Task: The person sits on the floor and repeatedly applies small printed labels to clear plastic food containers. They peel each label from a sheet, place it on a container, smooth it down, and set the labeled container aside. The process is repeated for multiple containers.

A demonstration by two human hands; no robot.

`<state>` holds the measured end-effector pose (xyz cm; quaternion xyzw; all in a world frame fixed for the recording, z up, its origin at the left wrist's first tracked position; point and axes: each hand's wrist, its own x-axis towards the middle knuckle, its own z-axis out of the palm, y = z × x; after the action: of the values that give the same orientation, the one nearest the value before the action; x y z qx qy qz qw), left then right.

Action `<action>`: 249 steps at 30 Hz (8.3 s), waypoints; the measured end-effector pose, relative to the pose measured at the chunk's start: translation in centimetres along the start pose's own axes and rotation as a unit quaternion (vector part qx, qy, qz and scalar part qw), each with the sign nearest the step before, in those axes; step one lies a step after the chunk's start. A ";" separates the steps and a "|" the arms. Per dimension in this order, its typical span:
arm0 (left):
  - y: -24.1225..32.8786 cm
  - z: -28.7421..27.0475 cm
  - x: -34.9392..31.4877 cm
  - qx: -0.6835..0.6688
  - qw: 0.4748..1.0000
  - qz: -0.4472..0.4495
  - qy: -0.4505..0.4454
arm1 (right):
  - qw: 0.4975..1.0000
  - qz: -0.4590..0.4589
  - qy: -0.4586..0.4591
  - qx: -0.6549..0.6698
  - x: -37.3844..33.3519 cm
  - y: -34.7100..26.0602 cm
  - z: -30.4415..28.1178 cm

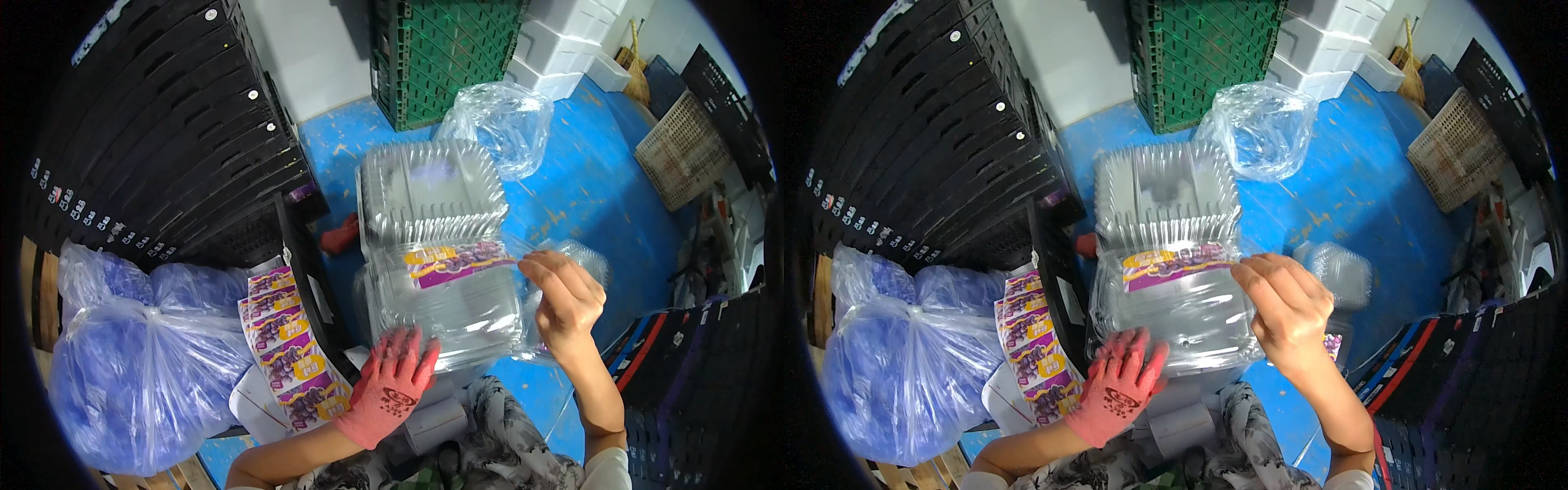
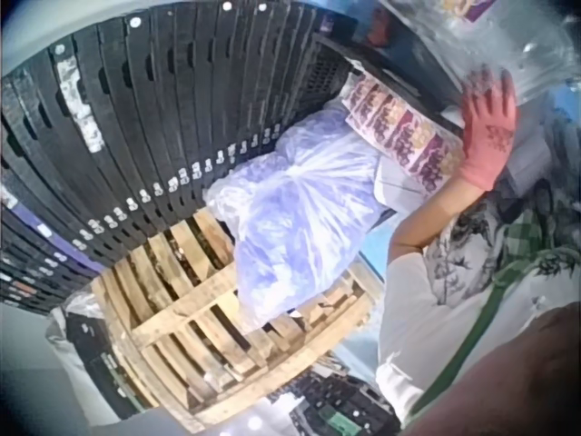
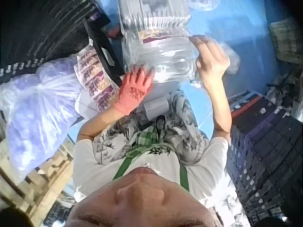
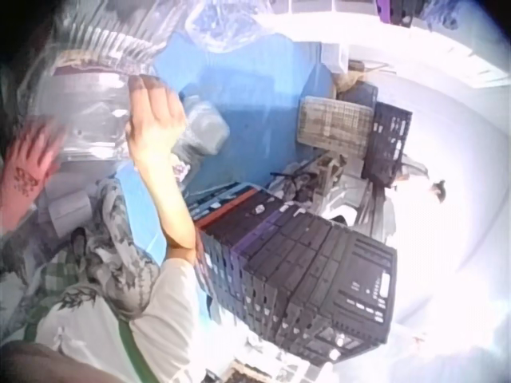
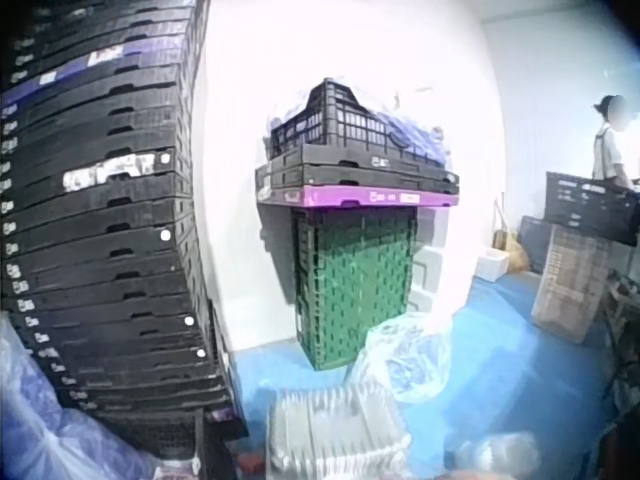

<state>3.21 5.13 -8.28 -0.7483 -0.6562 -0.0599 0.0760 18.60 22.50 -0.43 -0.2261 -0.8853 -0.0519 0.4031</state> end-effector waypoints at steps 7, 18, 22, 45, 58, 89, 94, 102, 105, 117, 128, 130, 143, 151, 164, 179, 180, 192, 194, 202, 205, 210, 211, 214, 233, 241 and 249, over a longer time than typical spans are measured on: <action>-0.2 0.2 -0.2 -0.013 1.000 0.020 -0.001 | 0.999 -0.006 0.052 -0.005 2.1 0.3 -1.2; -1.0 -2.0 0.9 -0.213 0.977 -0.007 0.013 | 0.959 0.089 -0.028 -0.268 -10.7 14.7 -11.0; -3.6 -3.8 -2.9 -0.194 0.968 -0.115 0.114 | 0.934 0.252 -0.131 -0.215 -26.7 15.8 -10.1; -10.2 0.0 -14.1 -0.485 0.631 -0.597 0.100 | 0.808 0.330 -0.451 -0.189 -34.5 14.5 -4.9; -8.7 -8.8 -10.2 -0.472 0.708 -0.476 0.223 | 0.968 0.233 -0.064 0.066 -9.6 2.5 -2.9; -4.1 -9.3 -3.6 -0.511 0.840 -0.108 0.147 | 0.935 0.025 -0.038 0.353 -0.7 -12.5 1.6; -3.8 -9.5 -3.4 -0.537 0.818 -0.141 0.151 | 0.939 -0.007 -0.004 0.343 -0.5 -12.4 1.7; -3.9 -9.9 -3.6 -0.600 0.768 -0.190 0.119 | 0.952 -0.084 0.036 0.292 -0.4 -12.3 1.9; -4.0 -10.0 -3.7 -0.603 0.761 -0.214 0.113 | 0.955 -0.099 0.034 0.279 -0.5 -12.3 2.0; -3.8 -9.6 -3.4 -0.591 0.757 -0.242 0.138 | 0.940 -0.056 0.020 0.336 -0.6 -12.5 2.8; -3.8 -9.7 -3.6 -0.612 0.737 -0.256 0.130 | 0.952 -0.140 0.014 0.272 -1.0 -11.7 2.3; -3.8 -9.5 -3.6 -0.604 0.743 -0.254 0.134 | 0.951 -0.144 0.014 0.272 -1.0 -11.6 2.4; -5.0 -9.0 -4.4 -0.610 0.680 -0.338 0.224 | 0.918 -0.079 0.002 0.388 -1.7 -10.2 -1.1; -9.2 -9.2 -10.1 -0.407 0.711 -0.341 0.461 | 0.665 0.499 0.200 0.519 -3.5 -1.9 -4.1; -3.9 -6.5 -3.9 -0.171 0.982 -0.072 -0.039 | 0.635 0.557 -0.089 0.528 -6.2 -1.9 2.7; -2.8 -2.9 3.1 -0.054 0.994 -0.068 -0.071 | 0.671 0.544 -0.129 0.488 -5.8 -2.8 3.5; -2.8 -2.7 3.1 -0.057 0.994 -0.070 -0.069 | 0.684 0.548 -0.146 0.460 -5.6 -2.8 3.5; -3.6 -4.8 -0.3 -0.214 0.960 -0.137 -0.115 | 0.954 0.091 -0.268 0.094 -4.4 -3.3 0.5; -3.3 -5.1 -2.2 -0.200 0.959 -0.162 -0.117 | 0.936 0.028 -0.326 0.129 -5.4 -3.8 0.1; -2.8 -7.1 -5.6 -0.222 0.948 -0.190 -0.128 | 0.938 -0.021 -0.335 0.092 -5.2 -4.0 0.0; -2.4 -7.5 -6.0 -0.190 0.964 -0.146 -0.116 | 0.939 -0.019 -0.333 0.083 -4.7 -3.8 -0.6; -1.7 -6.8 -6.1 -0.212 0.965 -0.088 -0.129 | 0.950 -0.061 -0.299 0.067 -5.1 -3.4 -0.1; -1.6 -6.7 -6.0 -0.218 0.963 -0.079 -0.140 | 0.950 -0.076 -0.295 0.068 -5.0 -3.4 -0.1; -0.9 -6.0 -5.8 -0.203 0.966 -0.058 -0.147 | 0.950 -0.055 -0.293 0.088 -4.3 -3.4 -0.4; -0.9 -1.8 -0.1 -0.189 0.972 -0.097 -0.099 | 0.958 -0.094 -0.251 0.103 -3.7 -3.1 -0.3; -1.0 -1.5 -0.3 -0.157 0.974 -0.100 -0.130 | 0.992 -0.084 -0.087 -0.019 0.5 -0.8 0.1; -1.0 -0.9 -0.3 -0.134 0.974 -0.110 -0.149 | 0.993 -0.067 0.078 -0.064 3.2 1.2 -3.7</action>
<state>2.23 4.83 -7.46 -0.6756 -0.7244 -0.0431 -0.1303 19.82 23.69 4.31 -0.1864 -0.8593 -0.1528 0.4510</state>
